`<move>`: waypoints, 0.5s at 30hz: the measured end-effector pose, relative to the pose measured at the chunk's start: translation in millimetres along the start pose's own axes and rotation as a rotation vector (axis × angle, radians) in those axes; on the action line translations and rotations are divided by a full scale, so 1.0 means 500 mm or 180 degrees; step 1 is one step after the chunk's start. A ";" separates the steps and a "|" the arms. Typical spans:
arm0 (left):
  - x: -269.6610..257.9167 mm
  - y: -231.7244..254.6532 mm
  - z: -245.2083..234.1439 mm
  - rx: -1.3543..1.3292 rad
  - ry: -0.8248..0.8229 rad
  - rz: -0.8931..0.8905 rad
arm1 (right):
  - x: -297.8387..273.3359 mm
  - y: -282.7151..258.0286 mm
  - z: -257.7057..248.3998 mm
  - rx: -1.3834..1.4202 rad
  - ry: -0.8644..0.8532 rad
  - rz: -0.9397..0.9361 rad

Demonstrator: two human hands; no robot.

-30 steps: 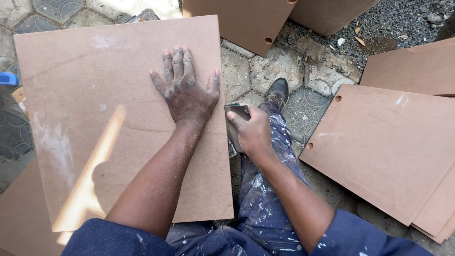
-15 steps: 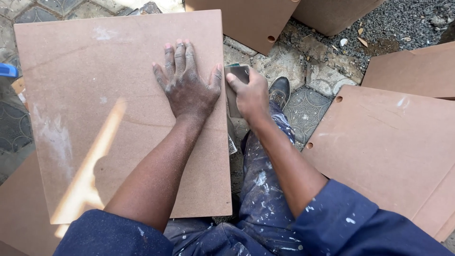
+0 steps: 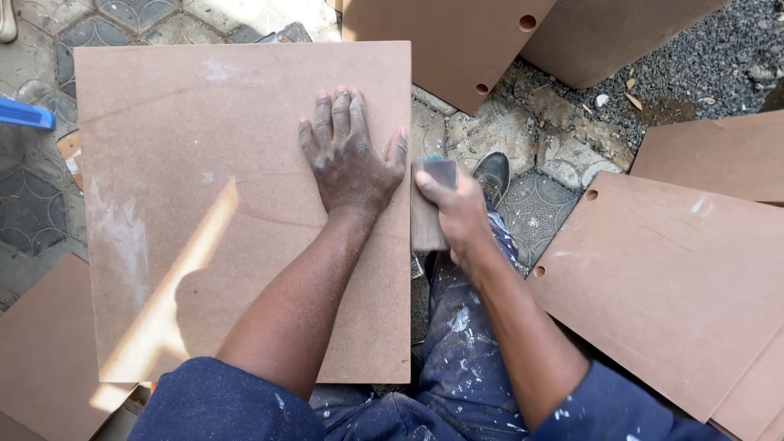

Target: The person sands the edges and surfaces of several square wooden boards by hand using sandpaper. They also use a utility knife to scrape the corners of the boards while sitting in an outdoor workshop area.

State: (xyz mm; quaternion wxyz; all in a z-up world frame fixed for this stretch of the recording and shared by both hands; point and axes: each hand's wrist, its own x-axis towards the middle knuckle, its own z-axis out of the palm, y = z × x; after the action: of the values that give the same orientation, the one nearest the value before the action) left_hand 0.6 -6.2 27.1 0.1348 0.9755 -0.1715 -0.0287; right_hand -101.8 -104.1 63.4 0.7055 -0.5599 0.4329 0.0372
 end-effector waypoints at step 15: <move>0.006 -0.007 0.005 -0.0106 0.0037 -0.0016 | 0.227 -0.029 -0.003 0.2225 -0.0805 0.0314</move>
State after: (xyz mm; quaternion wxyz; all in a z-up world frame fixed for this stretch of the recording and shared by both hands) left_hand 4.2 -5.0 23.6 0.1520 0.9737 -0.1677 -0.0262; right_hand -24.2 -159.5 0.4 0.8993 -0.2548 0.3553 -0.0100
